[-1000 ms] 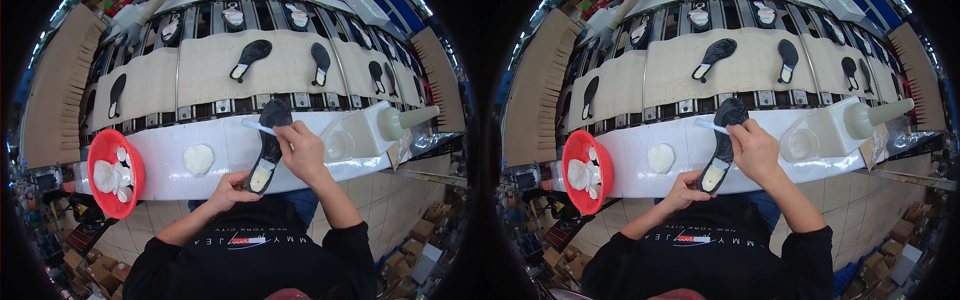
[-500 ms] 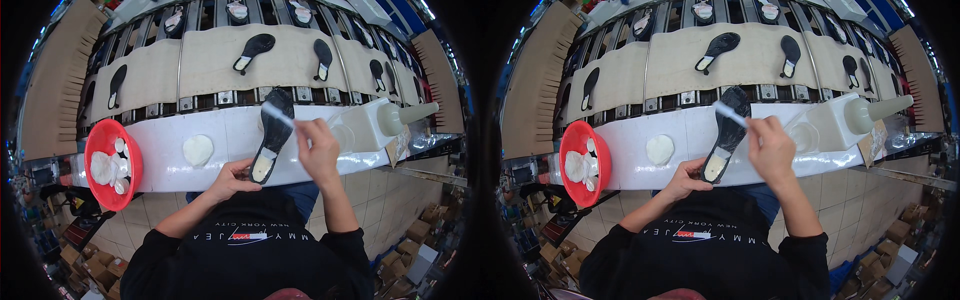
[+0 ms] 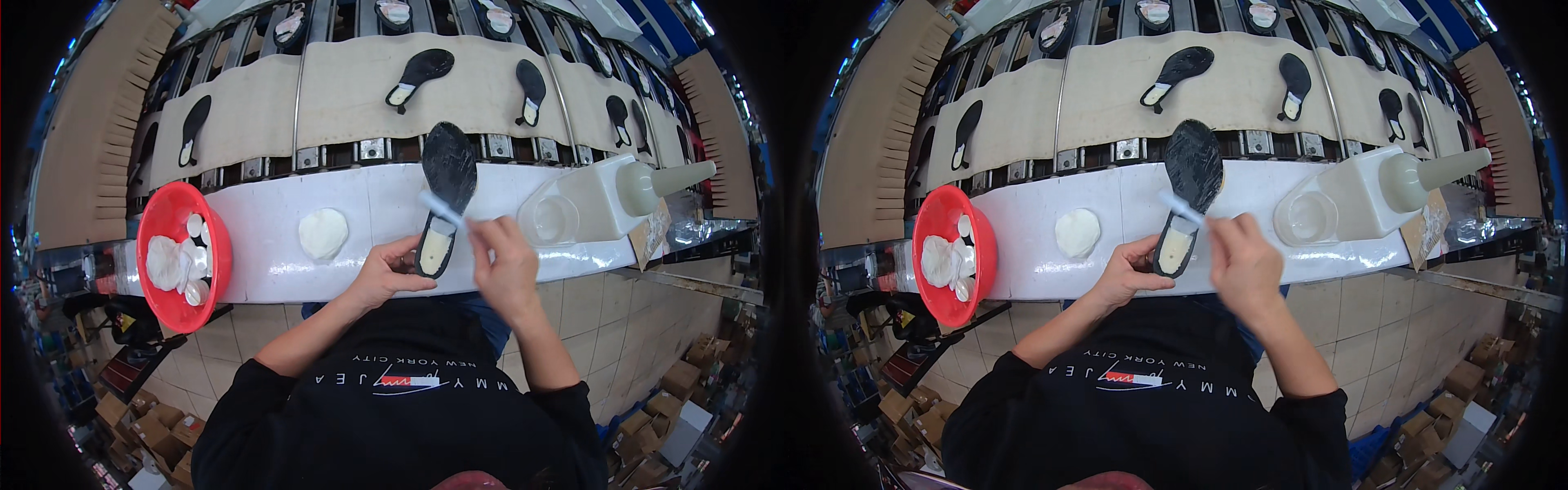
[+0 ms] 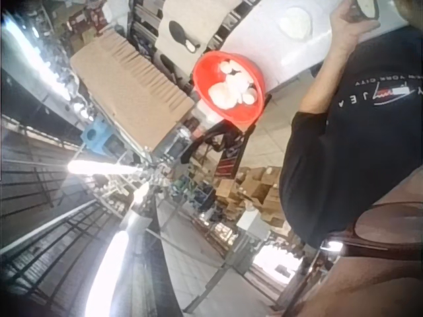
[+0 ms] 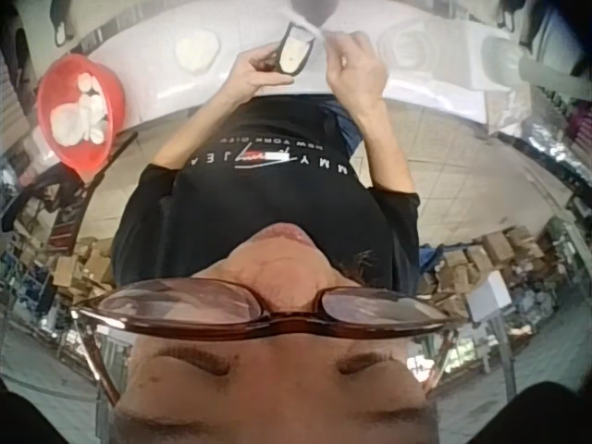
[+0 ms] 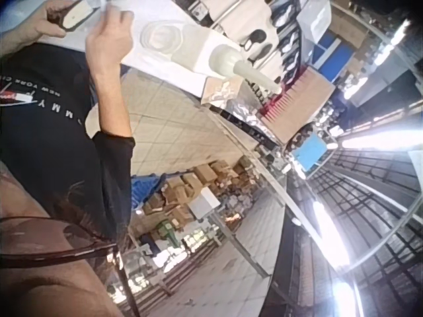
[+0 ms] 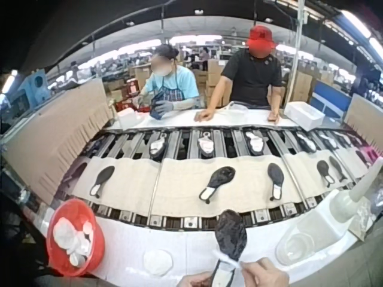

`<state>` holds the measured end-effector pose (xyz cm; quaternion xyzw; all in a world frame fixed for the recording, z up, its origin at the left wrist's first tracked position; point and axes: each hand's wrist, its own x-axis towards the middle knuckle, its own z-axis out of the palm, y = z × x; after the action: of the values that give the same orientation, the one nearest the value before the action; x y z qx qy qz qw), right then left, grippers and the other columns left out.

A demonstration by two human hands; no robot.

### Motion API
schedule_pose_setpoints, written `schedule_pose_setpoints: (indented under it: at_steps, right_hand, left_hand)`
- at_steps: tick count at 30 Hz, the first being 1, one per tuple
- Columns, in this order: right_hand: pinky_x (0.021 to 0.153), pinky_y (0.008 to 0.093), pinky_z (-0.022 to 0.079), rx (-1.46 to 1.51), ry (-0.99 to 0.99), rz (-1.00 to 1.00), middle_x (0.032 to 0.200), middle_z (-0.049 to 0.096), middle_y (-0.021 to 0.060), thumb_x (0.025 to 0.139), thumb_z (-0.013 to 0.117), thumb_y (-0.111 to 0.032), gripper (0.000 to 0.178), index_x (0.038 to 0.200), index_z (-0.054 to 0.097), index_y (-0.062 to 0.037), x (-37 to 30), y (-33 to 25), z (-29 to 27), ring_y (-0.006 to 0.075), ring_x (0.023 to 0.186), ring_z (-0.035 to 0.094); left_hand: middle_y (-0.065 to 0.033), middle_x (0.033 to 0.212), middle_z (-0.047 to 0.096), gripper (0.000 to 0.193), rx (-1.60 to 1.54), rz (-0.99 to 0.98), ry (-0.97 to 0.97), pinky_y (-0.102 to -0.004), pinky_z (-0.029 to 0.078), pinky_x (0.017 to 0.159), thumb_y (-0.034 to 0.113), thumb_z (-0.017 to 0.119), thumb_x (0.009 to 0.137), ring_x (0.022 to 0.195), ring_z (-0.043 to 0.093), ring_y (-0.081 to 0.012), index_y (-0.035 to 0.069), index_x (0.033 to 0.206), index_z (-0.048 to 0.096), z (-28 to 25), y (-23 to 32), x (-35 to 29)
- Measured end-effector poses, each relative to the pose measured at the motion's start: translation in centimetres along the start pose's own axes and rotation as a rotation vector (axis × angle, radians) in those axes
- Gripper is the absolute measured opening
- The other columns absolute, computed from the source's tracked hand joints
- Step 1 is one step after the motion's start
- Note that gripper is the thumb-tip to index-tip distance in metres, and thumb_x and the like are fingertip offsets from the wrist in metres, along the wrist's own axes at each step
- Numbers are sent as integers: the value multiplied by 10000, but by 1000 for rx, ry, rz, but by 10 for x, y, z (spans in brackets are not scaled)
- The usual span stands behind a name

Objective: Applying adhesive to shoe soles at an assembly line workstation.

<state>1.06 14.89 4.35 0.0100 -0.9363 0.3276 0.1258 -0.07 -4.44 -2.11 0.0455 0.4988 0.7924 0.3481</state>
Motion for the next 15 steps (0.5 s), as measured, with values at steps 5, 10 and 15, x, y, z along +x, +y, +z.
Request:
schedule_pose_setpoints:
  at_steps: [5,10,15]
  right_hand:
    - [522,348,442,102,57,58,755,543,85,782,600,-47,168,939,621,-104,2,-6,-11,278,610,573]
    - [528,338,452,92,-34,-33,765,544,96,779,591,-25,189,951,623,-95,-13,-13,-5,273,610,578]
    - [526,330,451,212,-34,4,758,551,99,765,611,-22,185,937,628,-87,-17,-22,-13,267,611,581]
  left_hand:
    - [-26,1066,587,650,-13,91,61,-252,470,795,-86,708,660,885,559,-90,-6,1257,464,4,5,2]
    - [-15,1019,584,629,89,173,102,-234,481,754,-81,723,645,854,575,-89,-8,1225,492,1,11,8]
    - [-42,1038,554,623,212,321,132,-230,487,729,-79,726,641,839,585,-95,-12,1217,500,2,16,8]
